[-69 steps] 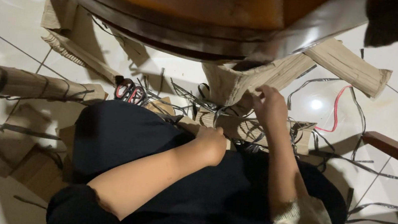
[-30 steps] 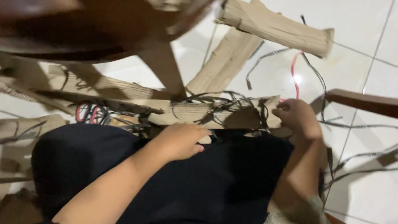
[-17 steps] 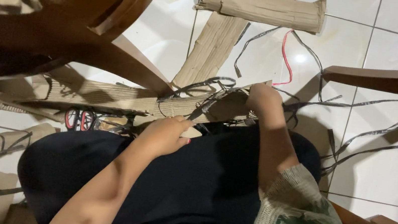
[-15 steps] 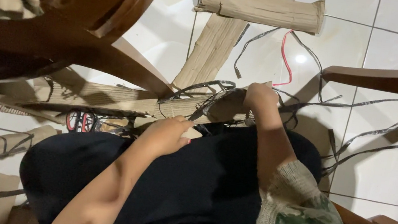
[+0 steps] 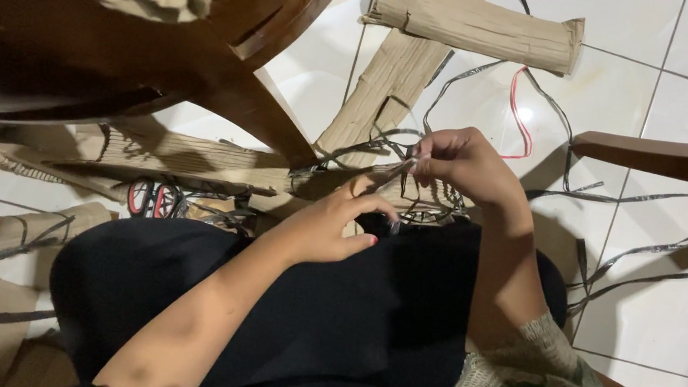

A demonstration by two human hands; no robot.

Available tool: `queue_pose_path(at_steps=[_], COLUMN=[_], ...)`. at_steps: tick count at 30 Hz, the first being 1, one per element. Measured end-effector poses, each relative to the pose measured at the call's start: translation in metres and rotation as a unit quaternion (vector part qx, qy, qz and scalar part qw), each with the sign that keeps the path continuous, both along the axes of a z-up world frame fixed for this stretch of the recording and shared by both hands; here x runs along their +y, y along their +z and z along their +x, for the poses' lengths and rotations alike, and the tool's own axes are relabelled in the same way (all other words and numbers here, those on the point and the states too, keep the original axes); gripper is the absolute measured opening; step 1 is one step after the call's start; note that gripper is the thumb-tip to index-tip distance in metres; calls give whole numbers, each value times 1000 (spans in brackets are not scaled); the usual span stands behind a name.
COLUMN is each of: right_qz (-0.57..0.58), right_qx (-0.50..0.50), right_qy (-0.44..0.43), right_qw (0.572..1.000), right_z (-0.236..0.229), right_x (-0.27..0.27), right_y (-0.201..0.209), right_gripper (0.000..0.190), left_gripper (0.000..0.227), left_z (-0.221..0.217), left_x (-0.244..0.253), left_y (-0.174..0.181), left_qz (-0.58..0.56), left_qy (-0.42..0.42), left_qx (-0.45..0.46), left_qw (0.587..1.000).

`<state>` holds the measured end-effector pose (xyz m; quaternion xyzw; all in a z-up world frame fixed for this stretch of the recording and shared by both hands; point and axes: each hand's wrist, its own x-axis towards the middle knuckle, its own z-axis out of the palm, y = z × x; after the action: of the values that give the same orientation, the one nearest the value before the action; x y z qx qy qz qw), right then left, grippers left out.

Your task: The person secures cardboard wrapping around the legs of a wooden stool by twisting pieces of metal wire over them.

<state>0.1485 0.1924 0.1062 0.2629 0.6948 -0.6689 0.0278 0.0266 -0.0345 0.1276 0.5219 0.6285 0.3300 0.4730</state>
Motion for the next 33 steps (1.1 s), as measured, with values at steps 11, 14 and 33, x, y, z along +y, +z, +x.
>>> queue_pose_path(at_steps=[11, 14, 33], right_qz=[129, 201, -154], right_qx=[-99, -187, 94], right_qy=[-3, 39, 11], right_qw=[987, 961, 983], right_z=[-3, 4, 23], right_x=[10, 19, 24], right_y=[9, 12, 6], right_gripper=[21, 29, 23], left_gripper=[51, 54, 44], left_z=[8, 6, -20], left_x=[9, 6, -7], left_y=[-20, -26, 3], left_qz=[119, 128, 13], left_qy=[176, 192, 184], left_qx=[-236, -298, -179], left_qw=[948, 926, 966])
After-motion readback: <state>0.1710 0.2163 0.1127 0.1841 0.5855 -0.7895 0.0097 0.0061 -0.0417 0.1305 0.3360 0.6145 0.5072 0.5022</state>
